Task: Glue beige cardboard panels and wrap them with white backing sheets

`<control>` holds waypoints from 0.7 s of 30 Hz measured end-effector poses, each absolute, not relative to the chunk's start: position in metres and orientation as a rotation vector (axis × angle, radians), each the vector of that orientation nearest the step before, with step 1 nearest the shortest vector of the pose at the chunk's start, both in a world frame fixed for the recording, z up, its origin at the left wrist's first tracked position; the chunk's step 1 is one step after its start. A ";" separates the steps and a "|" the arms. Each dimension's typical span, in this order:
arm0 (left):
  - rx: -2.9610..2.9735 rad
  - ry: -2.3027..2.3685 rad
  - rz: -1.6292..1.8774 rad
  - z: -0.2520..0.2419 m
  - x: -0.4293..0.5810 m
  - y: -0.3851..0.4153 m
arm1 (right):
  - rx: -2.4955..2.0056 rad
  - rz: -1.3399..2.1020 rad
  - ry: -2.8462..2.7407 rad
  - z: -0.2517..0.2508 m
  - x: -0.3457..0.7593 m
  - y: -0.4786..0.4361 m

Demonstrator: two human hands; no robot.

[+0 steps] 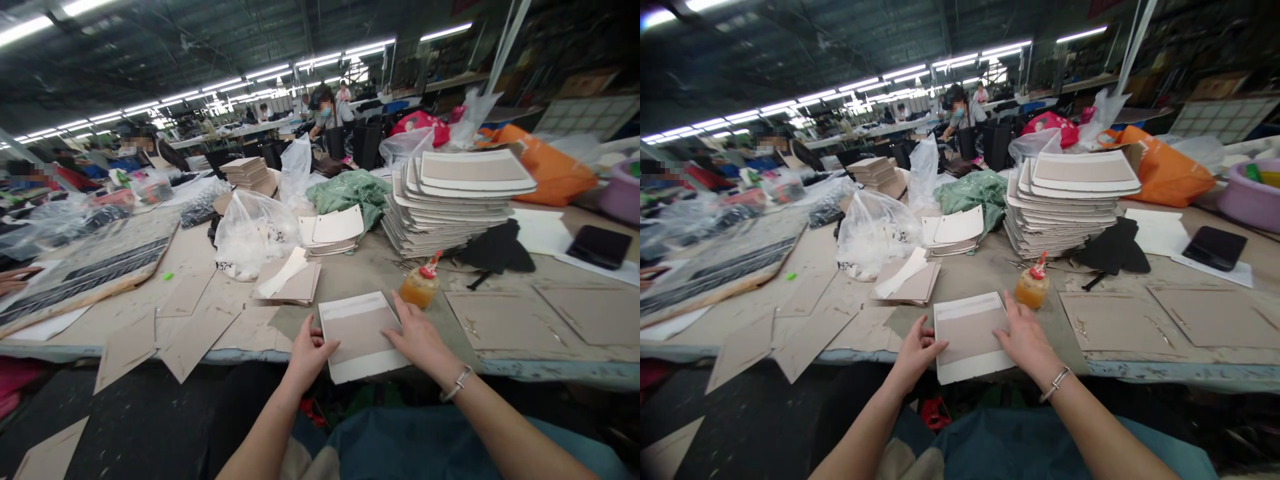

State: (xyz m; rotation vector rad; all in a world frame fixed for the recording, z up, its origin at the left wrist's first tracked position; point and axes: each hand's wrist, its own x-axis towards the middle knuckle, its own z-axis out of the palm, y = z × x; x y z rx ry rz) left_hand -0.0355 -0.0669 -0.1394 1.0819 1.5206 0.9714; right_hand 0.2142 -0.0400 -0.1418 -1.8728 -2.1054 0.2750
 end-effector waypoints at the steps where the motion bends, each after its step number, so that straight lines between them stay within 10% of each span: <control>1: 1.006 1.466 1.027 -0.142 -0.032 -0.068 | -1.865 0.286 -2.086 -0.144 0.214 -0.040; 21: 0.486 0.885 1.400 -0.118 -0.036 -0.056 | -1.211 0.980 -1.293 -0.081 0.197 -0.065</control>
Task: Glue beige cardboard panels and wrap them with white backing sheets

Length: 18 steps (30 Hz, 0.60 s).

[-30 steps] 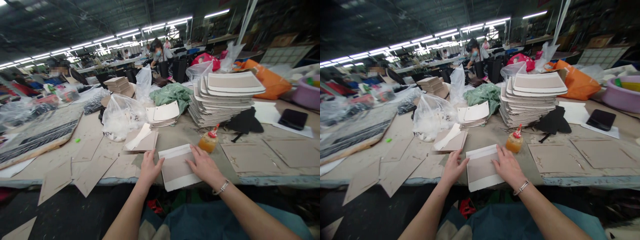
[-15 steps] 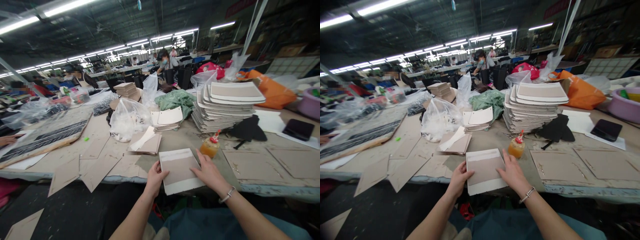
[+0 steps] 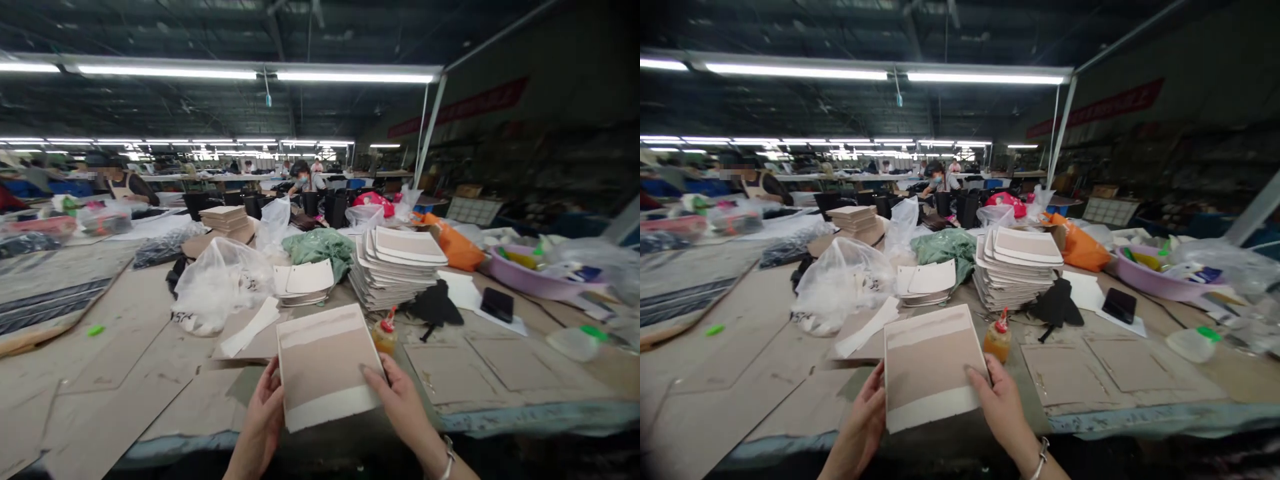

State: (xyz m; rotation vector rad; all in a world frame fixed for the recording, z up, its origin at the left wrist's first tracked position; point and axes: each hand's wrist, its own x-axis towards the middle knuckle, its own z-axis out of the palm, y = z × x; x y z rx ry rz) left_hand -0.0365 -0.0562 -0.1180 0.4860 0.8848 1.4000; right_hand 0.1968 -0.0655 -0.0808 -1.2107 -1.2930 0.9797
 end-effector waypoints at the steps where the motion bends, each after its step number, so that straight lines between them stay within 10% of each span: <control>1: 0.480 0.882 1.373 -0.120 -0.037 -0.055 | -1.191 0.982 -1.237 -0.071 0.205 -0.062; 18: 0.608 0.823 1.084 -0.133 -0.032 -0.054 | -1.867 -0.026 -1.166 0.077 0.370 0.108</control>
